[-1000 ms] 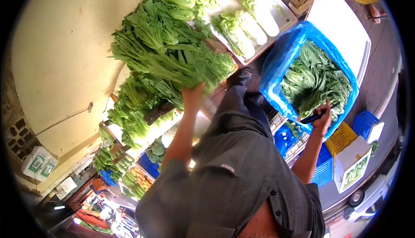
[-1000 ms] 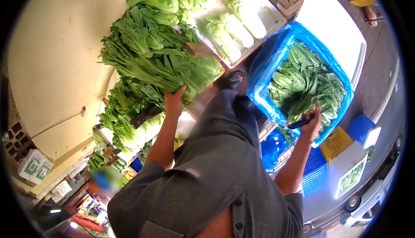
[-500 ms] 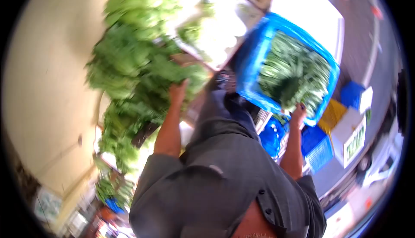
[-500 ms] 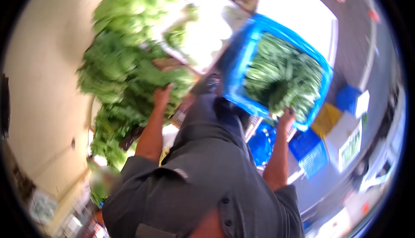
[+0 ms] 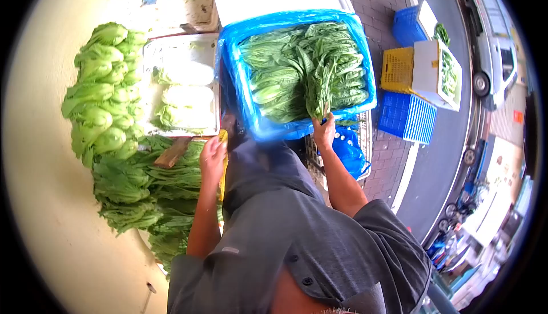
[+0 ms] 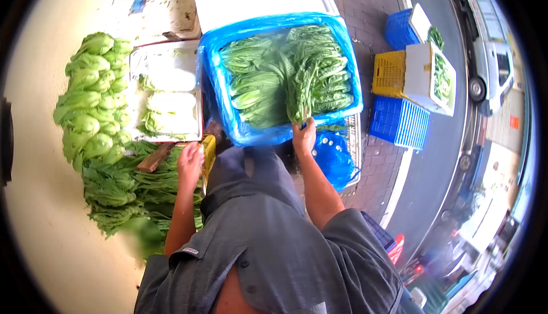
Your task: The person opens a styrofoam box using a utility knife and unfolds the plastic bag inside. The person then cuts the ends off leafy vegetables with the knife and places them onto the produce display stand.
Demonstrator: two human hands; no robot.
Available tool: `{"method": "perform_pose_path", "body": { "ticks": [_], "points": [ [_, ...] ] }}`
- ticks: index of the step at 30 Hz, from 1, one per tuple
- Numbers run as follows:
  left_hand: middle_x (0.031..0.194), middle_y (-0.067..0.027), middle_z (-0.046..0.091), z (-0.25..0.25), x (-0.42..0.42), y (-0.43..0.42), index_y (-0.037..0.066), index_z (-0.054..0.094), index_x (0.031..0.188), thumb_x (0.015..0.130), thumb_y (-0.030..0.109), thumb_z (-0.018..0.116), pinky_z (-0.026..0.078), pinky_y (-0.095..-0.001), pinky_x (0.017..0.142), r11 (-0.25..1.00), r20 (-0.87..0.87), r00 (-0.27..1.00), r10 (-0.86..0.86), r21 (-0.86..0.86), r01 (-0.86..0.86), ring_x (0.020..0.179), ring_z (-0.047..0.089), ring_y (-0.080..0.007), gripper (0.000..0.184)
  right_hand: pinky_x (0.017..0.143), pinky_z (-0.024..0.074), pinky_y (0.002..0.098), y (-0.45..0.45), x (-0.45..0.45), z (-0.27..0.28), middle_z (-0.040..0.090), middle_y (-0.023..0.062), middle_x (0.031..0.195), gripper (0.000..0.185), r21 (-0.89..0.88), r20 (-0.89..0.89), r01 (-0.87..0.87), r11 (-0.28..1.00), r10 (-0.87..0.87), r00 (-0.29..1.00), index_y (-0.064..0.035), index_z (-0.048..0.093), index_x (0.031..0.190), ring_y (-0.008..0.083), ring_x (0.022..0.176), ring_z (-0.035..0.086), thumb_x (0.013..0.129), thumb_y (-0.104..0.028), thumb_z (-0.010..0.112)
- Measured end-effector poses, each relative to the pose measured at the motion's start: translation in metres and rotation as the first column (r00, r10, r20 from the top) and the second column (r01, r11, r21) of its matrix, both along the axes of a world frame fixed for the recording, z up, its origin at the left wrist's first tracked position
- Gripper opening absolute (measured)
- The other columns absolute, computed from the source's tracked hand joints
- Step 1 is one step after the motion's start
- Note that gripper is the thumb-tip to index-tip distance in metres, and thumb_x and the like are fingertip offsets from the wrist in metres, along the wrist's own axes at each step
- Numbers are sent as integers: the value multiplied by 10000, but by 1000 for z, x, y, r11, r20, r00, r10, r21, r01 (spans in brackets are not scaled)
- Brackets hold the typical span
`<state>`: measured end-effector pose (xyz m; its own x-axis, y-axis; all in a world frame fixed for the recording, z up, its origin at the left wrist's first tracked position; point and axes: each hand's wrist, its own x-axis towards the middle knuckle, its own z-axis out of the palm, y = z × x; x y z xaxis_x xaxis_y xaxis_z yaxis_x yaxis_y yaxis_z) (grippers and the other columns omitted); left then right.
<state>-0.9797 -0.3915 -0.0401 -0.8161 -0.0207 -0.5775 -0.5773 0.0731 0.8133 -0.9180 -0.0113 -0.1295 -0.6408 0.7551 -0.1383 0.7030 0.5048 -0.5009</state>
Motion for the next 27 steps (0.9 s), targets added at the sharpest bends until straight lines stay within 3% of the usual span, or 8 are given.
{"method": "perform_pose_path", "body": {
  "ticks": [3,4,8,11,14,19,23,27],
  "points": [
    [1098,-91,641,-4,-37,64,4,549,1281,952,170,660,525,-256,751,965,-24,968,-250,75,252,891,624,-127,385,654,566,377,16,0,-3,666,160,978,714,-464,-18,198,863,-232,972,39,449,1366,261,822,662,810,-278,765],
    [1121,-112,652,-17,-43,84,-11,545,1290,937,202,689,529,-269,768,936,-78,940,-331,101,338,904,635,-138,436,494,517,284,7,-13,30,609,49,797,609,-665,-68,234,710,-369,927,-2,469,1352,119,612,563,840,-195,737],
    [1249,-192,619,4,-62,183,-88,300,1462,882,302,755,490,-336,912,820,140,843,-519,362,444,1074,618,-205,833,499,476,267,3,-15,82,548,20,723,616,-915,-78,167,368,-567,820,32,446,1372,84,522,467,836,-117,711],
    [1132,-114,626,13,-73,235,-75,447,1309,833,361,794,526,-367,858,780,252,828,-501,546,306,978,646,-227,733,485,453,256,-8,-17,131,543,8,715,621,-955,-92,92,281,-579,810,36,441,1381,74,514,458,837,-101,708],
    [1061,-77,627,32,-73,278,2,510,1220,845,280,783,541,-396,811,605,137,916,-378,785,132,930,649,-215,542,506,477,246,-8,-13,160,550,-17,734,620,-911,-222,-2,411,-487,845,0,446,1413,47,531,456,880,-182,705],
    [1064,-108,670,45,-72,327,29,607,1160,879,316,726,560,-423,817,601,315,882,-350,798,-46,939,663,-253,419,529,501,233,4,9,189,564,-14,823,548,-675,-401,29,737,-399,825,-6,411,1458,34,548,457,987,-228,583],
    [1087,-124,667,52,-69,346,24,611,1161,891,344,701,535,-449,888,608,450,800,-398,782,-138,996,645,-292,429,674,511,290,1,30,187,630,63,913,552,-286,-482,-58,956,-92,871,-4,346,1491,135,706,584,1008,-204,525],
    [1105,-126,669,53,-57,353,23,609,1172,898,364,685,535,-446,893,641,483,770,-416,757,-128,1000,647,-296,444,824,513,401,1,21,209,670,237,1070,725,-250,-292,43,967,-117,949,7,274,1498,377,944,668,930,-239,651]
  ]
}}
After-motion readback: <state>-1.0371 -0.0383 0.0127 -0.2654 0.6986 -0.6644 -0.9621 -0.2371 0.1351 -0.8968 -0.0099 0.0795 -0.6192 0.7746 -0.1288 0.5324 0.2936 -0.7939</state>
